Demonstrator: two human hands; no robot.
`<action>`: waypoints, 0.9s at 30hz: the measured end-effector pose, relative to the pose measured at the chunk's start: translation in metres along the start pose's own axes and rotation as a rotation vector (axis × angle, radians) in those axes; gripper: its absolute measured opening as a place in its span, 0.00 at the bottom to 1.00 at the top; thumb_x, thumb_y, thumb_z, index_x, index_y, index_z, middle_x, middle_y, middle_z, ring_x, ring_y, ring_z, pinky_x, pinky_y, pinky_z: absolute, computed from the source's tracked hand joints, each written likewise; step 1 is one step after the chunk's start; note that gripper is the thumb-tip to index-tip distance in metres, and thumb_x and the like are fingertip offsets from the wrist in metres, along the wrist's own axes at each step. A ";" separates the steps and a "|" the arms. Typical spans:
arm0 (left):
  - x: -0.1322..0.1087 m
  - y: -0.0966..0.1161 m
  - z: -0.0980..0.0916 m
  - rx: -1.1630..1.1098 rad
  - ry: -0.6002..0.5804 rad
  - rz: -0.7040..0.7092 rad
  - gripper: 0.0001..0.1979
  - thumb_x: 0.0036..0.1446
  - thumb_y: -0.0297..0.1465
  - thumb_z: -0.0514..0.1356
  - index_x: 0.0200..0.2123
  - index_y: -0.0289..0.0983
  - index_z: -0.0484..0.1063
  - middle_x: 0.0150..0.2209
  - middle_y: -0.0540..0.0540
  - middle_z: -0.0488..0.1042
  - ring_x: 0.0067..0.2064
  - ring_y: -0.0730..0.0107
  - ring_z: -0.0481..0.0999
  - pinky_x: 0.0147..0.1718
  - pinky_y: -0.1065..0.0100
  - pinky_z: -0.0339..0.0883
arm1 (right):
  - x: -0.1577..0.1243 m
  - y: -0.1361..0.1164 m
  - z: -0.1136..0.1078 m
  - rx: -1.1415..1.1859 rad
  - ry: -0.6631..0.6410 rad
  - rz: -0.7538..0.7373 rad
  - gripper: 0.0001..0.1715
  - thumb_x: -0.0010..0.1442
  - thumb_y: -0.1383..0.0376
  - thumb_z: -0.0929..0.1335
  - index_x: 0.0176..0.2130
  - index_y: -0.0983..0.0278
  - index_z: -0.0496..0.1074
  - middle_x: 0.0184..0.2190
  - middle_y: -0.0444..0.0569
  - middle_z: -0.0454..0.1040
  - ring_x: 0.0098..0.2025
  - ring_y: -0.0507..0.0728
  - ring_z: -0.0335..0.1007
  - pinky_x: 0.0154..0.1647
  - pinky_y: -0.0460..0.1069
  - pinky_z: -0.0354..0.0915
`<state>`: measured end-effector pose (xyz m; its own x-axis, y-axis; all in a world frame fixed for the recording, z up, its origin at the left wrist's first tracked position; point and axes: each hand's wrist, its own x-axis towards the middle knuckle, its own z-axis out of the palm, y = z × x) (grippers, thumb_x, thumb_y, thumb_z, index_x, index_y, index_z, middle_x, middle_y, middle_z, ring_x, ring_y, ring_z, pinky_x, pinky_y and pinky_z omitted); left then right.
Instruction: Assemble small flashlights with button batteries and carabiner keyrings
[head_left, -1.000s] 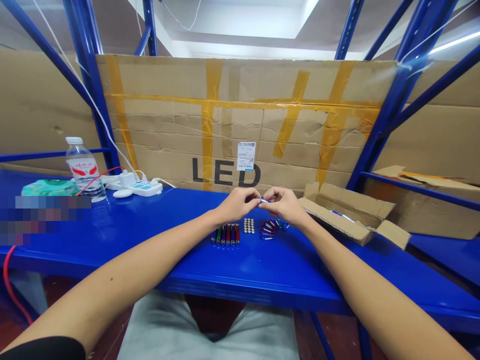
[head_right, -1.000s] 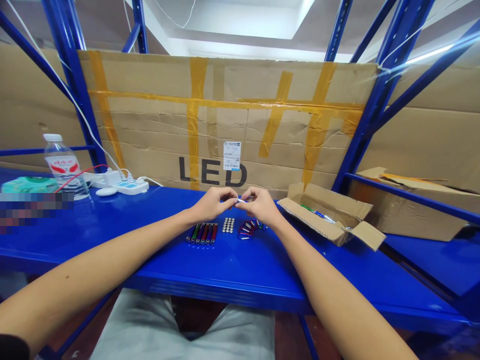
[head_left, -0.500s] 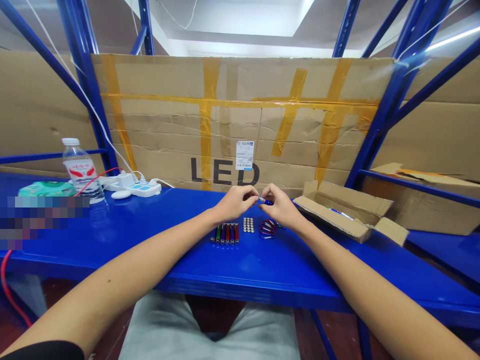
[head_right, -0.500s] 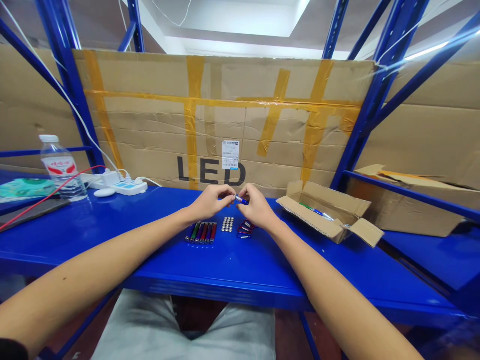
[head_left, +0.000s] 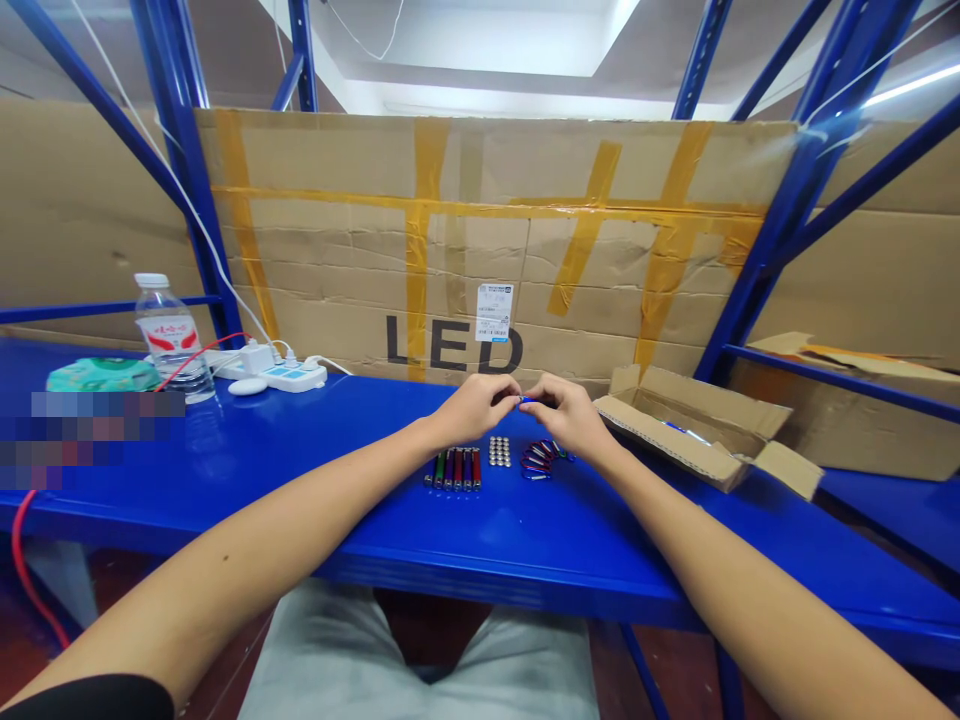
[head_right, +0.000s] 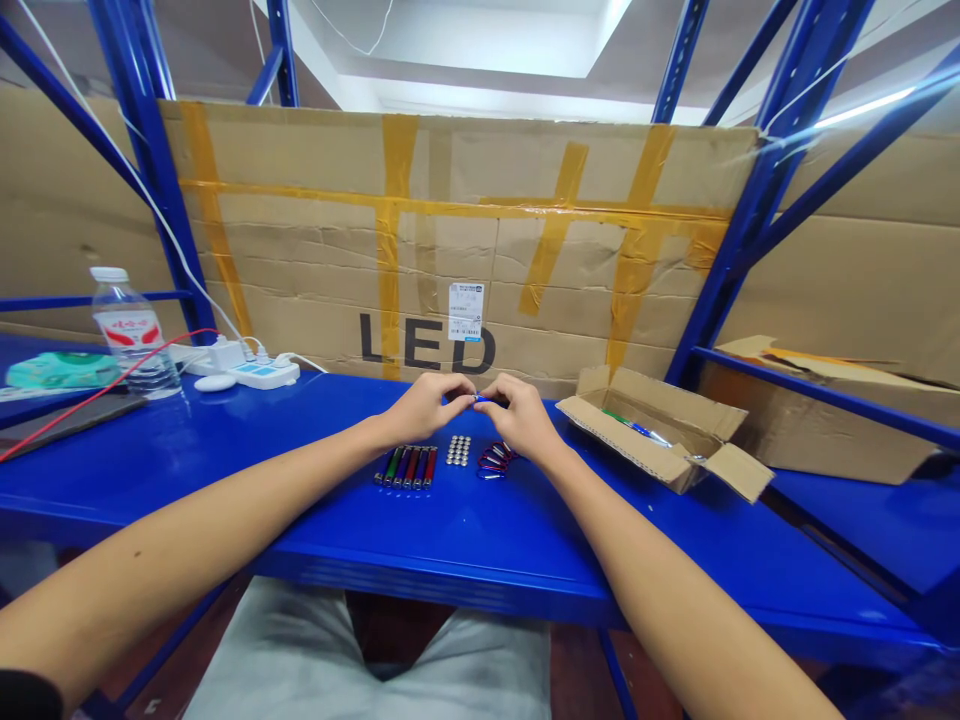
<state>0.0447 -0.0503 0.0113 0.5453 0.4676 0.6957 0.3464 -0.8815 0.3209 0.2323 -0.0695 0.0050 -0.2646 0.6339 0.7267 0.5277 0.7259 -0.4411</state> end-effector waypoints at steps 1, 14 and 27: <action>0.000 0.000 0.000 0.017 -0.003 0.018 0.06 0.59 0.29 0.56 0.35 0.35 0.74 0.31 0.48 0.77 0.33 0.71 0.72 0.33 0.69 0.63 | 0.000 -0.001 0.000 0.008 -0.007 0.003 0.08 0.54 0.62 0.70 0.26 0.63 0.72 0.25 0.46 0.69 0.31 0.55 0.64 0.35 0.51 0.59; 0.000 0.001 -0.001 0.120 -0.081 0.157 0.08 0.62 0.27 0.55 0.39 0.35 0.74 0.37 0.44 0.79 0.39 0.67 0.77 0.39 0.67 0.67 | 0.003 0.001 -0.012 0.181 -0.366 0.180 0.18 0.60 0.55 0.64 0.25 0.64 0.67 0.19 0.44 0.67 0.23 0.52 0.61 0.27 0.49 0.58; 0.001 0.007 0.001 0.070 0.016 0.027 0.06 0.59 0.26 0.56 0.34 0.35 0.74 0.32 0.47 0.78 0.33 0.70 0.74 0.33 0.69 0.64 | 0.001 0.017 0.000 0.166 -0.121 0.091 0.12 0.52 0.61 0.70 0.31 0.62 0.63 0.29 0.44 0.68 0.33 0.55 0.63 0.36 0.51 0.61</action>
<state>0.0486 -0.0564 0.0137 0.5430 0.4422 0.7138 0.3850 -0.8866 0.2564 0.2410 -0.0562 -0.0017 -0.3223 0.7193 0.6155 0.4161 0.6916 -0.5904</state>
